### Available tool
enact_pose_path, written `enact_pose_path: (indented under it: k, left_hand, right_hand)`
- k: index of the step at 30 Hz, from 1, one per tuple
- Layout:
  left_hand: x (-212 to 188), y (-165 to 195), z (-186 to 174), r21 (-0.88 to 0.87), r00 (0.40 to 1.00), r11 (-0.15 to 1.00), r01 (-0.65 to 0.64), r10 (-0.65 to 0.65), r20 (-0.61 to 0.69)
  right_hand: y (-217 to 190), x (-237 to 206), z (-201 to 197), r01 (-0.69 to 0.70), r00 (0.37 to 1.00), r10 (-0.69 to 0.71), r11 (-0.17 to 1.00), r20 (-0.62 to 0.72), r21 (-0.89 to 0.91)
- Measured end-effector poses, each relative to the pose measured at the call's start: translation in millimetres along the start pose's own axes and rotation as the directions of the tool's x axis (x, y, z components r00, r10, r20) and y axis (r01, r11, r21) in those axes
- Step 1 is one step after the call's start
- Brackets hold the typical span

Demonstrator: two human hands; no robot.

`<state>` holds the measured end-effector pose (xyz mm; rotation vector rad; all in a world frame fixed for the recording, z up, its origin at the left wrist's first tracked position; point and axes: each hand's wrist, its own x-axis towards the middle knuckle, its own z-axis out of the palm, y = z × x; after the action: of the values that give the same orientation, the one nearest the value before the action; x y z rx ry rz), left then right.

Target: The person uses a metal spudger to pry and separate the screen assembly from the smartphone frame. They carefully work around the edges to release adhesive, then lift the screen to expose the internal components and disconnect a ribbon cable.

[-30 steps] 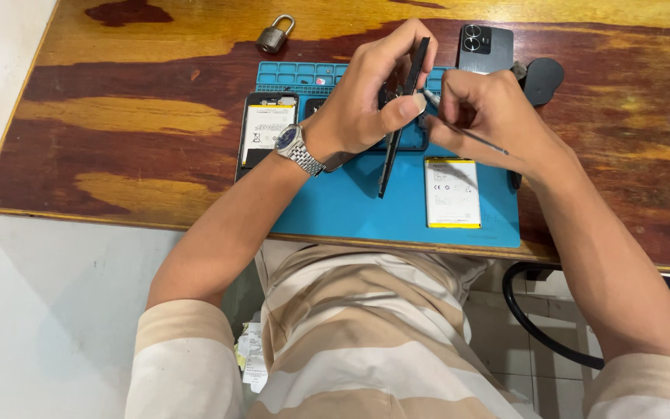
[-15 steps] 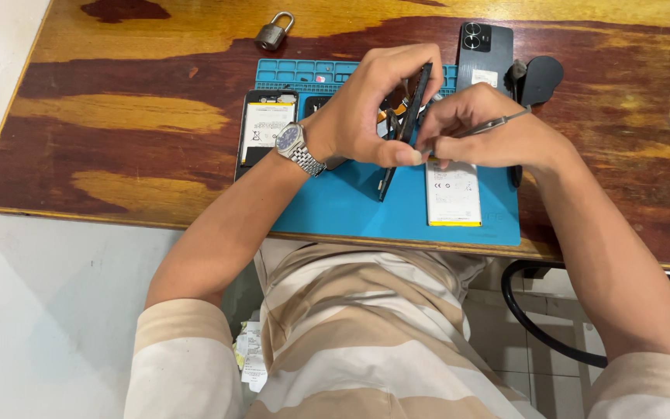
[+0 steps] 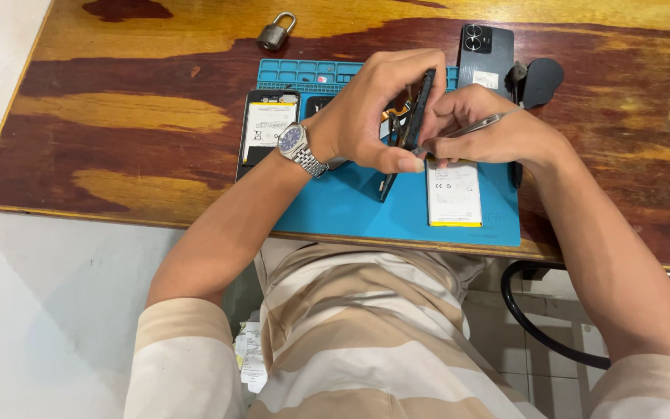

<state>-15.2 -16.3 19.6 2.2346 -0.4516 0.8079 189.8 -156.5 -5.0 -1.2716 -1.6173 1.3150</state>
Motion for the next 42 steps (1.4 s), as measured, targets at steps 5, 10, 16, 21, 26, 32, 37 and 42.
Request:
enact_pose_path:
  k: [5, 10, 16, 21, 26, 32, 37, 42]
  left_hand:
    - [0.1, -1.5, 0.2, -0.022, 1.0, 1.0, 0.014, -0.014, 0.007]
    - [-0.7, -1.5, 1.2, -0.008, 1.0, 1.0, -0.003, 0.003, -0.002]
    - [-0.5, -1.4, 0.9, -0.012, 1.0, 1.0, 0.002, -0.002, 0.0]
    - [1.0, 0.9, -0.1, 0.002, 1.0, 1.0, 0.011, -0.011, 0.0]
    - [2.1, 3.3, -3.2, 0.007, 1.0, 1.0, 0.023, -0.023, -0.001]
    - [2.1, 3.6, -3.9, 0.01, 1.0, 1.0, 0.013, -0.013, -0.003]
    - [1.4, 3.2, -4.5, 0.007, 1.0, 1.0, 0.021, -0.021, 0.001]
    - [0.9, 2.9, -5.1, 0.015, 1.0, 1.0, 0.014, -0.014, 0.002]
  right_hand:
    - [-0.8, -0.8, 0.0, 0.001, 1.0, -0.002, 1.0, -0.013, -0.009]
    - [-3.0, -0.1, 3.5, -0.025, 0.999, 0.023, 0.999, -0.034, -0.045]
    - [-9.8, 0.6, 7.4, -0.062, 0.997, 0.057, 0.995, -0.058, -0.078]
    - [-11.0, 3.0, 11.0, -0.128, 0.986, 0.121, 0.99, -0.117, -0.057]
    - [-9.4, 3.1, 10.8, -0.104, 0.986, 0.102, 0.994, -0.129, -0.011]
    - [-8.7, 4.9, 11.9, -0.125, 0.983, 0.122, 0.992, -0.137, -0.011]
    - [-8.6, 4.6, 12.4, -0.139, 0.981, 0.137, 0.99, -0.141, -0.005]
    - [-6.7, 4.3, 12.1, -0.14, 0.982, 0.139, 0.99, -0.129, 0.004]
